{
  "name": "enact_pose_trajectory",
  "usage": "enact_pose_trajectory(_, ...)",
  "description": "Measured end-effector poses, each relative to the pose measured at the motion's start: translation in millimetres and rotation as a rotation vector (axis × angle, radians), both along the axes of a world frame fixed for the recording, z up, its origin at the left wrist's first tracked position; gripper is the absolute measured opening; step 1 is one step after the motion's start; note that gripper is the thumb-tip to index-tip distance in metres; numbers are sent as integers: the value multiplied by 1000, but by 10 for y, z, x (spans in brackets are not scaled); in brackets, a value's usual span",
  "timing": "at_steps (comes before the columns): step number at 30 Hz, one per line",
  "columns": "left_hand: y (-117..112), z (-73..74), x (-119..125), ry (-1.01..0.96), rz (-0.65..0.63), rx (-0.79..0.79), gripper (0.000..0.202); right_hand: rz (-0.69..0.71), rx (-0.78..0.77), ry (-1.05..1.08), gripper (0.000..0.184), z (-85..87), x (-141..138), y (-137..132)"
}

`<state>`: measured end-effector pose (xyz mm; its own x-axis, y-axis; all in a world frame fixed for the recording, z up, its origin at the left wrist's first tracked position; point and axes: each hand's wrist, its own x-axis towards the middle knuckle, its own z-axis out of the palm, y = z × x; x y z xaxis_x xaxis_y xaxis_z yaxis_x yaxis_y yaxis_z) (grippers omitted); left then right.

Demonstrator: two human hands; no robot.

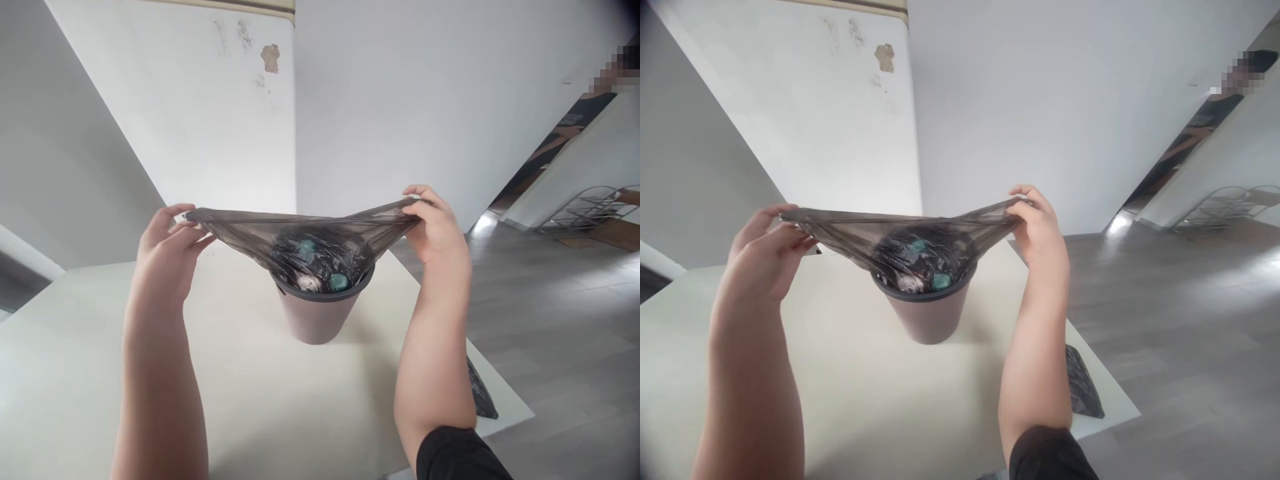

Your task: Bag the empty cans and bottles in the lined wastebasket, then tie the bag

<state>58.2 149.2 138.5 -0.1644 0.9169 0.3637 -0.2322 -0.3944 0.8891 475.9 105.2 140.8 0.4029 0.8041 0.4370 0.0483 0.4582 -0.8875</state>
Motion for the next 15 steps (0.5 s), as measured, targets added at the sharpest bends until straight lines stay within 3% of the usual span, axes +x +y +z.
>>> enact_pose_trajectory(2,10,-1,-10,103,-67,-175,32,-81,-209,-125,32,-31,65,-46)
enact_pose_trajectory(4,5,10,24,157,-204,-277,54,-120,-346,-243,42,-65,80,-55)
enact_pose_trajectory(6,-18,23,94,149,-340,-255,71,-83,-397,-296,46,-81,25,-29)
enact_pose_trajectory(11,-110,27,288,133,-468,-31,40,83,-222,-71,41,-19,-308,76)
enact_pose_trajectory(15,-173,61,339,102,-389,80,18,153,-57,101,44,23,-459,117)
